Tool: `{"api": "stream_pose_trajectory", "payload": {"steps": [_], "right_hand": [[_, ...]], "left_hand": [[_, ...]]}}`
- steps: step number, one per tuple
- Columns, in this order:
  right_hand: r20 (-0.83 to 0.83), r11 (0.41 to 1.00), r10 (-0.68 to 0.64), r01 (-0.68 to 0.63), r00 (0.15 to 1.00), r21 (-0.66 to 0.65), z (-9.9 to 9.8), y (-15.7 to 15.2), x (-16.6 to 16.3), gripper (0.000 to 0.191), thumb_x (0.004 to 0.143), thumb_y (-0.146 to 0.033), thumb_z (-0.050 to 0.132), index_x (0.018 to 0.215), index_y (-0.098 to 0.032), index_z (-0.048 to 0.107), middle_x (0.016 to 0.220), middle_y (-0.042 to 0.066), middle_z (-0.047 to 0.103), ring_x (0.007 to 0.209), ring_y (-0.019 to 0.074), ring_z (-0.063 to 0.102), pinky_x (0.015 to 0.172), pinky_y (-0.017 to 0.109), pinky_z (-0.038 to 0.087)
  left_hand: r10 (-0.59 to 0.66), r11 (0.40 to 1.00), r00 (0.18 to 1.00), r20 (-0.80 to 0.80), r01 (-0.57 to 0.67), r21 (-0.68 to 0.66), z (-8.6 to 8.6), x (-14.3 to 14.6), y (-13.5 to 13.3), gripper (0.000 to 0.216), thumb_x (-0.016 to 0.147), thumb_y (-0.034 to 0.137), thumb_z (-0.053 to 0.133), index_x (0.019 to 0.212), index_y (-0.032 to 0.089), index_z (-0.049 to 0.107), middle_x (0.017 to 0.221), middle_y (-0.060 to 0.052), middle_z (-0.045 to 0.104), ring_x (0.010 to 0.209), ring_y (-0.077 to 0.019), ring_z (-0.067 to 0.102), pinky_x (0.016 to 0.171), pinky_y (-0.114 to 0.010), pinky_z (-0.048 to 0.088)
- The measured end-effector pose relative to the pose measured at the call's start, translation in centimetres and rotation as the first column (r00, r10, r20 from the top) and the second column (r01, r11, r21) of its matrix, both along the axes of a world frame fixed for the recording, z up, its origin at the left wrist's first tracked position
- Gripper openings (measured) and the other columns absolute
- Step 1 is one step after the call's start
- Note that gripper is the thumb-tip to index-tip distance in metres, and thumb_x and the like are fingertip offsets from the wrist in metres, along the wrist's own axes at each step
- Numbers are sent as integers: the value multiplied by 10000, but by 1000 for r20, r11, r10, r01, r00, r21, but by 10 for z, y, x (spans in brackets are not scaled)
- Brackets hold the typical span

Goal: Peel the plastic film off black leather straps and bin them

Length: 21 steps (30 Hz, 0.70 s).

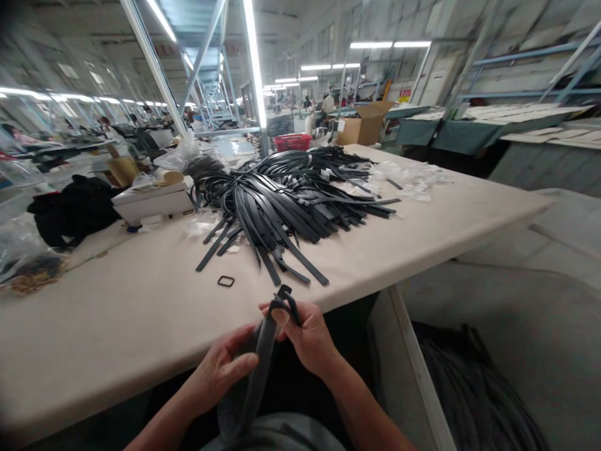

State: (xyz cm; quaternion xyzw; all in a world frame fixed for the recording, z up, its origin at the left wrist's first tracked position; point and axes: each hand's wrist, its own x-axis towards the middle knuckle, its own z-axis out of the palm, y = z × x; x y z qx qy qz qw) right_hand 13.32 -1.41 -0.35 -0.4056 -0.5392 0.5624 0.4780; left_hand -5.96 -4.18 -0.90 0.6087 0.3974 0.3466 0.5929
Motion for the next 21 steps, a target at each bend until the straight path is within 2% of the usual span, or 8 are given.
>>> {"api": "stream_pose_trajectory", "payload": {"steps": [4, 6, 10, 14, 15, 17, 19, 21], "right_hand": [[58, 992, -114, 110, 992, 61, 7, -3, 11, 271, 850, -457, 658, 835, -215, 778, 973, 54, 789, 558, 100, 591, 512, 215, 482], [70, 972, -223, 216, 972, 93, 12, -4, 25, 246, 859, -433, 654, 842, -224, 783, 955, 42, 790, 539, 91, 550, 516, 219, 468], [105, 929, -365, 357, 925, 94, 16, -13, 57, 258, 863, -418, 647, 794, -206, 778, 913, 53, 788, 528, 104, 536, 489, 237, 444], [156, 883, -467, 450, 870, 134, 24, -33, 97, 283, 870, -435, 631, 805, -196, 768, 964, 77, 781, 586, 125, 590, 501, 247, 460], [151, 841, -537, 513, 830, 171, 30, -40, 110, 274, 874, -425, 631, 804, -196, 764, 978, 79, 779, 604, 126, 601, 505, 244, 458], [140, 706, -702, 657, 698, 262, 49, -57, 138, 234, 876, -385, 645, 802, -193, 755, 984, 76, 778, 578, 108, 591, 459, 225, 415], [136, 521, -848, 756, 513, 395, 72, -72, 167, 205, 871, -355, 660, 800, -183, 745, 952, 72, 780, 510, 85, 556, 393, 209, 348], [125, 344, -935, 760, 333, 551, 89, -80, 198, 200, 864, -355, 665, 809, -177, 736, 942, 68, 776, 534, 101, 587, 397, 211, 393]], "left_hand": [[25, 983, 997, -70, -37, -180, -22, 19, -7, 370, 861, 485, 600, 924, 143, 727, 771, -11, 639, 690, -140, 515, 639, -225, 394], [-19, 973, 993, -116, -8, -230, -40, 24, -18, 352, 845, 464, 610, 838, 130, 719, 679, 9, 584, 630, -121, 471, 589, -220, 359], [-127, 978, 954, -270, 75, -197, -63, 27, -37, 292, 836, 404, 612, 776, 143, 728, 734, -7, 638, 713, -152, 548, 659, -232, 414], [-189, 976, 948, -256, 152, -159, -68, 22, -35, 351, 862, 472, 575, 1030, 208, 735, 1004, -41, 727, 955, -225, 640, 871, -286, 485], [-177, 976, 955, -238, 139, -167, -70, 19, -33, 388, 864, 498, 565, 1103, 230, 715, 1091, -44, 723, 1034, -242, 635, 935, -308, 479], [-128, 973, 966, -224, 79, -217, -77, 12, -28, 463, 852, 560, 554, 1177, 258, 686, 1205, -47, 699, 1147, -267, 608, 1028, -357, 451], [-89, 959, 968, -235, 19, -283, -86, 6, -25, 536, 823, 633, 552, 1177, 254, 689, 1231, -56, 694, 1177, -287, 602, 1069, -401, 431], [-90, 936, 967, -237, 1, -352, -94, 0, -24, 619, 776, 700, 564, 1167, 238, 697, 1226, -67, 698, 1167, -302, 614, 1080, -425, 428]]}}
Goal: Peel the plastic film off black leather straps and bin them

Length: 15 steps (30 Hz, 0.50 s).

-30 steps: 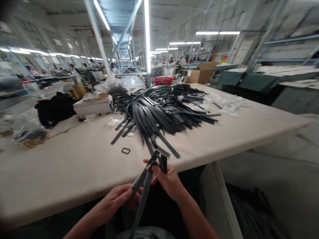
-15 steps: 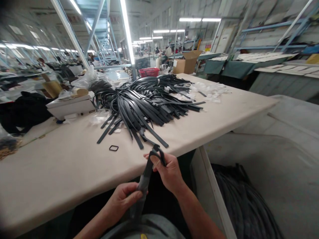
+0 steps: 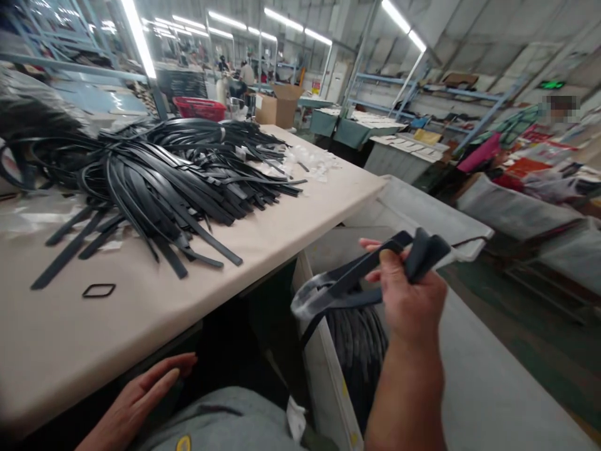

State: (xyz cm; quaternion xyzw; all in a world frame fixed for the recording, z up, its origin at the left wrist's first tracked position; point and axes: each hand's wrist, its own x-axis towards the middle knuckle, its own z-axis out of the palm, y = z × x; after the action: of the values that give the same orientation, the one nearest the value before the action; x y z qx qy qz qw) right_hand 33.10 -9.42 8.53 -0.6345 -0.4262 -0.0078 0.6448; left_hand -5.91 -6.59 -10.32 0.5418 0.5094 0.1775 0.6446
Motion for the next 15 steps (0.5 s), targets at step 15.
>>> {"api": "stream_pose_trajectory", "payload": {"steps": [15], "right_hand": [[431, 595, -348, 551, 833, -585, -55, 13, 132, 384, 870, -452, 541, 849, -129, 747, 478, 43, 605, 643, 276, 668, 678, 382, 466]], "left_hand": [[-126, 991, 977, -169, 119, -52, -19, -8, 4, 696, 674, 794, 544, 1111, 288, 736, 1253, -24, 686, 1275, -343, 533, 1164, -473, 301]]}}
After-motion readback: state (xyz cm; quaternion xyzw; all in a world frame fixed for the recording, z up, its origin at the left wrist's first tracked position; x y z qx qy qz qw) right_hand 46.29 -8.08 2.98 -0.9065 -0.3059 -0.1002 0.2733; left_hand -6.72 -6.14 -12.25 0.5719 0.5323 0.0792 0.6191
